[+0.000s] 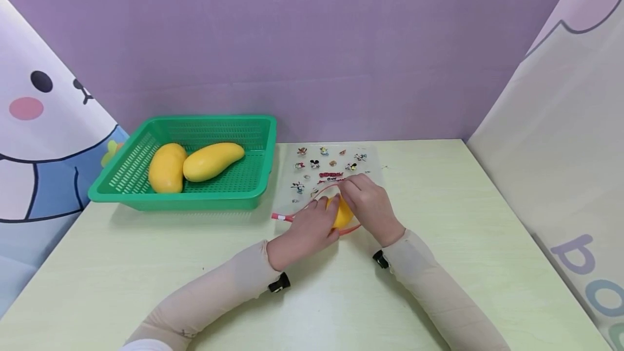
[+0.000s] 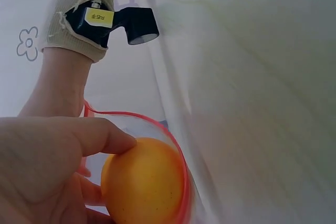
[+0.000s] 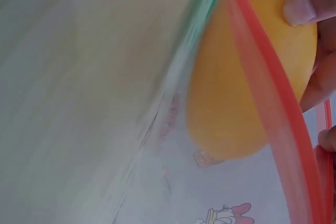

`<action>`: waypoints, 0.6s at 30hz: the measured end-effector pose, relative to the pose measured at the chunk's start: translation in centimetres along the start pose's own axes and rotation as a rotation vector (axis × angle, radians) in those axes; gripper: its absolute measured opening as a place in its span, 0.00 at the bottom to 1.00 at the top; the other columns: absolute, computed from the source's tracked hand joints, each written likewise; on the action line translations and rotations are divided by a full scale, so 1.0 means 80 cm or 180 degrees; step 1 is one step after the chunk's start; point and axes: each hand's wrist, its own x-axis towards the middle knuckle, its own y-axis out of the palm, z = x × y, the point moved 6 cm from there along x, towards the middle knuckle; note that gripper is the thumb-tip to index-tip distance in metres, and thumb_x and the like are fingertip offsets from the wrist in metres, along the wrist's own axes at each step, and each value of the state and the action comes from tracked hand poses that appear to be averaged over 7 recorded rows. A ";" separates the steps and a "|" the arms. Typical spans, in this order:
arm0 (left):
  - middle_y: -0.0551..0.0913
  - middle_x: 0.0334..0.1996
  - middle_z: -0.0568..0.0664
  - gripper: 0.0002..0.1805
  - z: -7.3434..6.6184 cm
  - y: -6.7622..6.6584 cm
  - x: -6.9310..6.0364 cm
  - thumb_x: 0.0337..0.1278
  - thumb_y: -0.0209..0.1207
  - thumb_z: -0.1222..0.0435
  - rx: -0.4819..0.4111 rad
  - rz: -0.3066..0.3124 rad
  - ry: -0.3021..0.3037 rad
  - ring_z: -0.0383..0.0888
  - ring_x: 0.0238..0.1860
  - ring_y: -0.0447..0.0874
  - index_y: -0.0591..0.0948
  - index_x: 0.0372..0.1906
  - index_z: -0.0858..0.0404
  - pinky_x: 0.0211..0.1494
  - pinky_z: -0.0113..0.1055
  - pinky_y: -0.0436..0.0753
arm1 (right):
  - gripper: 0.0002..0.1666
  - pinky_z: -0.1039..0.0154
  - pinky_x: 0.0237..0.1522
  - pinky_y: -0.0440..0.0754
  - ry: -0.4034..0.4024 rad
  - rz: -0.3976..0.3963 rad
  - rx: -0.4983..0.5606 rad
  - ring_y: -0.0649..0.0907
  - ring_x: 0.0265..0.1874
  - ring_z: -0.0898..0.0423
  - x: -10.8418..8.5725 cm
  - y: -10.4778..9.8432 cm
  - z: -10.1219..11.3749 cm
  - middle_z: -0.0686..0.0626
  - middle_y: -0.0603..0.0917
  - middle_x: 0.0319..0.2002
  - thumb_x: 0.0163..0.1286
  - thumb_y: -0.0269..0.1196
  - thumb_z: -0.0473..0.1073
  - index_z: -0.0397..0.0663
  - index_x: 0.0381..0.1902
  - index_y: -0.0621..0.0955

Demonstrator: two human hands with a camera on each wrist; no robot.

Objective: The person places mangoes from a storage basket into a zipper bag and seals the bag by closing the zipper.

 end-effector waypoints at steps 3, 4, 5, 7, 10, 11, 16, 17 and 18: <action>0.78 0.47 0.55 0.36 -0.001 -0.001 0.001 0.58 0.57 0.50 -0.0003 -0.0006 0.0025 0.45 0.41 0.78 0.64 0.67 0.63 0.46 0.33 0.78 | 0.14 0.58 0.33 0.83 0.0002 -0.0012 0.0007 0.81 0.32 0.49 0.001 -0.002 0.001 0.45 0.83 0.30 0.44 0.73 0.27 0.38 0.31 0.83; 0.78 0.48 0.55 0.36 -0.001 -0.001 0.002 0.58 0.57 0.50 -0.0001 0.0005 0.0025 0.46 0.42 0.78 0.64 0.67 0.63 0.48 0.34 0.78 | 0.14 0.58 0.33 0.83 -0.0002 -0.0017 0.0010 0.81 0.32 0.49 0.001 -0.002 0.001 0.45 0.83 0.30 0.44 0.73 0.27 0.38 0.31 0.83; 0.78 0.49 0.56 0.36 0.000 0.000 0.003 0.59 0.56 0.50 -0.0002 0.0030 0.0009 0.46 0.43 0.79 0.64 0.68 0.63 0.49 0.34 0.77 | 0.14 0.58 0.33 0.83 -0.0005 -0.0020 0.0013 0.81 0.32 0.49 0.002 -0.002 0.001 0.45 0.83 0.30 0.44 0.73 0.27 0.38 0.31 0.82; 0.77 0.51 0.57 0.36 0.001 0.003 0.005 0.60 0.55 0.51 -0.0008 0.0094 -0.0043 0.46 0.44 0.79 0.63 0.68 0.63 0.50 0.34 0.78 | 0.14 0.58 0.33 0.83 -0.0010 -0.0025 0.0032 0.81 0.32 0.49 0.002 -0.001 0.002 0.45 0.83 0.30 0.44 0.73 0.26 0.38 0.30 0.82; 0.76 0.54 0.57 0.36 0.003 0.008 0.010 0.60 0.55 0.50 0.0006 0.0179 -0.0121 0.46 0.45 0.80 0.61 0.69 0.62 0.47 0.34 0.79 | 0.14 0.58 0.33 0.83 -0.0011 -0.0028 0.0057 0.81 0.32 0.50 0.002 -0.001 0.001 0.45 0.83 0.30 0.44 0.73 0.26 0.37 0.30 0.82; 0.76 0.55 0.57 0.36 0.003 0.009 0.012 0.60 0.55 0.50 0.0022 0.0204 -0.0155 0.45 0.45 0.80 0.61 0.69 0.62 0.44 0.34 0.80 | 0.14 0.58 0.33 0.83 -0.0011 -0.0030 0.0062 0.81 0.32 0.50 0.001 -0.001 0.001 0.45 0.83 0.30 0.44 0.73 0.26 0.37 0.30 0.82; 0.76 0.57 0.56 0.36 0.007 0.016 0.023 0.62 0.53 0.51 0.0180 0.0324 -0.0271 0.44 0.45 0.80 0.60 0.71 0.61 0.39 0.33 0.81 | 0.14 0.57 0.34 0.83 0.0000 -0.0055 0.0072 0.81 0.32 0.50 0.001 0.001 0.000 0.45 0.83 0.29 0.44 0.72 0.25 0.38 0.30 0.82; 0.76 0.58 0.55 0.36 0.008 0.018 0.025 0.62 0.53 0.50 0.0201 0.0357 -0.0289 0.43 0.45 0.80 0.59 0.71 0.60 0.39 0.32 0.80 | 0.14 0.57 0.34 0.83 0.0003 -0.0054 0.0071 0.81 0.31 0.50 0.001 0.001 0.000 0.45 0.83 0.29 0.44 0.72 0.25 0.38 0.30 0.82; 0.76 0.58 0.54 0.36 0.009 0.019 0.027 0.63 0.52 0.50 0.0218 0.0389 -0.0298 0.43 0.46 0.80 0.59 0.72 0.60 0.39 0.32 0.80 | 0.14 0.57 0.34 0.83 0.0006 -0.0054 0.0070 0.81 0.31 0.50 0.001 0.001 0.000 0.45 0.83 0.29 0.44 0.73 0.25 0.38 0.30 0.82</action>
